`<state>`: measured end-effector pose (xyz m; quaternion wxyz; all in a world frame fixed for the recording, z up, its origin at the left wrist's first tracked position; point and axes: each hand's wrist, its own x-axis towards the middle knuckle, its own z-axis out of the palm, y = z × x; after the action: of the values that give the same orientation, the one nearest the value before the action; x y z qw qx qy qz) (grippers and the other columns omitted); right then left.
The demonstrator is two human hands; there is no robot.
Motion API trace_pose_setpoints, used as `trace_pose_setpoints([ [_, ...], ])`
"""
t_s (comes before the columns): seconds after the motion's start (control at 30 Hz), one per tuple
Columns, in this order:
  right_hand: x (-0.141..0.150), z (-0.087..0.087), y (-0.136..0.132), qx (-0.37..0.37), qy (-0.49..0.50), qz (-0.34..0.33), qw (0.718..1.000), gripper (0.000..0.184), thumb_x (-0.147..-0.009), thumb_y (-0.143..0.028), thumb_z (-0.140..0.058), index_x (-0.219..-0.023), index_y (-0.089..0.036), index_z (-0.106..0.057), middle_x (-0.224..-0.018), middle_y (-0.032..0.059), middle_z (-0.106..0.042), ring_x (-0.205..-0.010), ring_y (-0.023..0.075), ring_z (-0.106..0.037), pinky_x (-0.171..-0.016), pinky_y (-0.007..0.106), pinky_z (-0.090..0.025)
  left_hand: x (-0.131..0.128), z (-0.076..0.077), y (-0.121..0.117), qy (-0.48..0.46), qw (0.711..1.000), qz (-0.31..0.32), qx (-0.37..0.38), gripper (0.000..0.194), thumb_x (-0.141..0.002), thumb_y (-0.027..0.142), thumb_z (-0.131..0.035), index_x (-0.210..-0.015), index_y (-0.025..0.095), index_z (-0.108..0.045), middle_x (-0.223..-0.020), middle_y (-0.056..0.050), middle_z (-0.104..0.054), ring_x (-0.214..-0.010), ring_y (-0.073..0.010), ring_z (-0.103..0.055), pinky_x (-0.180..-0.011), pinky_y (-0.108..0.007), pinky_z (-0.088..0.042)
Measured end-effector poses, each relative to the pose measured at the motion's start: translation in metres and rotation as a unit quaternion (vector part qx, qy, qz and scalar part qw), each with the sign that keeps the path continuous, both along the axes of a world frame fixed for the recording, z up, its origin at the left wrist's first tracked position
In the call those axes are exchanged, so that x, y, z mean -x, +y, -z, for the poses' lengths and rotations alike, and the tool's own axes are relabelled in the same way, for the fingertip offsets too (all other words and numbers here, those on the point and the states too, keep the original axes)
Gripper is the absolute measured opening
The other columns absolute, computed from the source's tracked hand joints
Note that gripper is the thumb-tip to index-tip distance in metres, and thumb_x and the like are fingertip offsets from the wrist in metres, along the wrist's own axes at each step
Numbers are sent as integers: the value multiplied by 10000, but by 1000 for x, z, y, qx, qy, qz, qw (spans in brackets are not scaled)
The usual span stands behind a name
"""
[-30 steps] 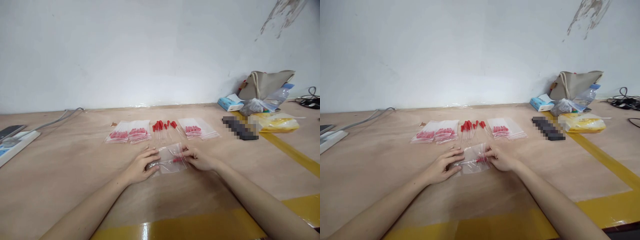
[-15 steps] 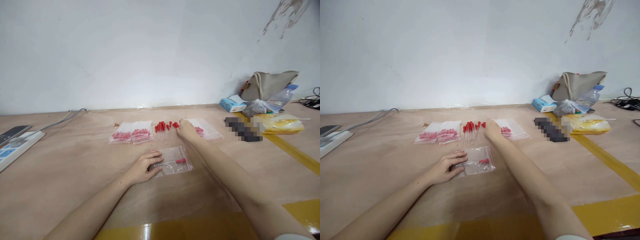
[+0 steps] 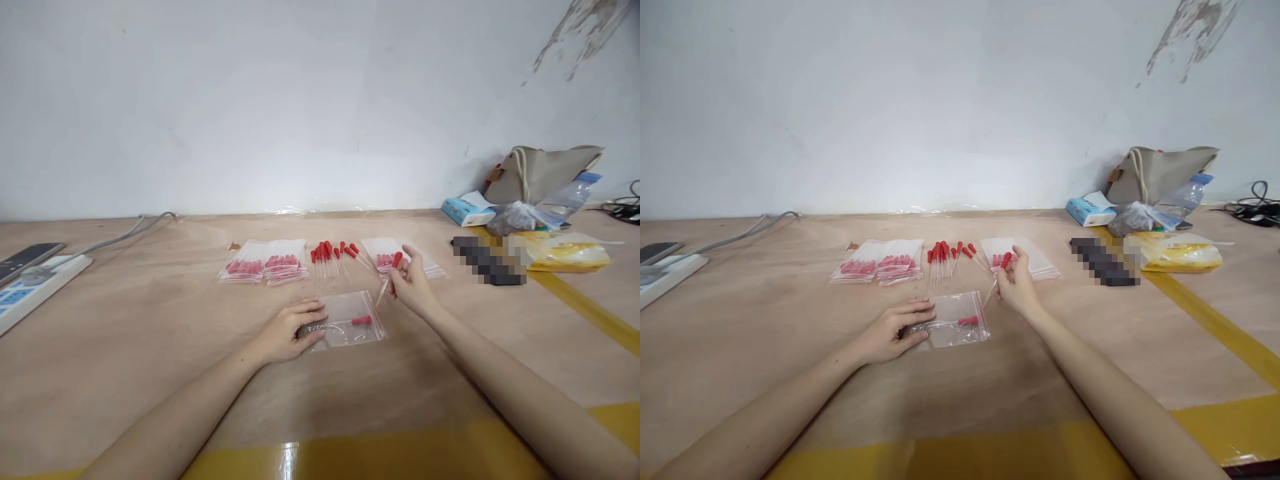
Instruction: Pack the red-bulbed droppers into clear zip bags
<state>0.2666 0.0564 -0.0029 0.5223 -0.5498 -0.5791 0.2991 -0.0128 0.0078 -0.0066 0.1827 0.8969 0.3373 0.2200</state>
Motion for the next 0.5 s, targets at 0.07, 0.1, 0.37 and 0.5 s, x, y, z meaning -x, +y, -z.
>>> trace_pose_setpoints([
  [0.07,-3,8,-8,31,81,-4,996,603,-718,-284,-502,-1239,-218,-208,-620,-84,-448,-394,96,-471,-378,238,-426,0,0,0,1,1000,1,-4,357,-847,324,-507,-1187,220,-541,-1257,-71,-506,-1198,-216,-424,-998,-398,-361],
  [0.1,-1,11,-11,45,111,-5,993,578,-704,-283,-524,-1204,-226,-239,-608,-89,-446,-400,103,-487,-379,245,-438,0,0,0,2,1000,0,-4,355,-849,323,-505,-1187,221,-540,-1257,-70,-506,-1200,-215,-422,-998,-399,-360],
  [0.37,8,6,-29,175,209,-98,957,328,-641,-346,-663,-845,-217,-441,-670,-33,-605,-587,129,-625,-584,288,-520,-1,-5,-3,-1,1000,-5,-4,439,-859,335,-492,-1273,205,-428,-1256,-64,-505,-1187,-201,-431,-1005,-379,-350],
  [0.5,-8,-1,-33,199,32,-224,954,289,-610,-369,-707,-760,-166,-566,-535,-40,-575,-471,87,-533,-450,210,-426,-2,-8,-4,2,1000,-5,-2,440,-864,339,-485,-1278,209,-416,-1264,-62,-497,-1185,-202,-434,-1001,-376,-353],
])
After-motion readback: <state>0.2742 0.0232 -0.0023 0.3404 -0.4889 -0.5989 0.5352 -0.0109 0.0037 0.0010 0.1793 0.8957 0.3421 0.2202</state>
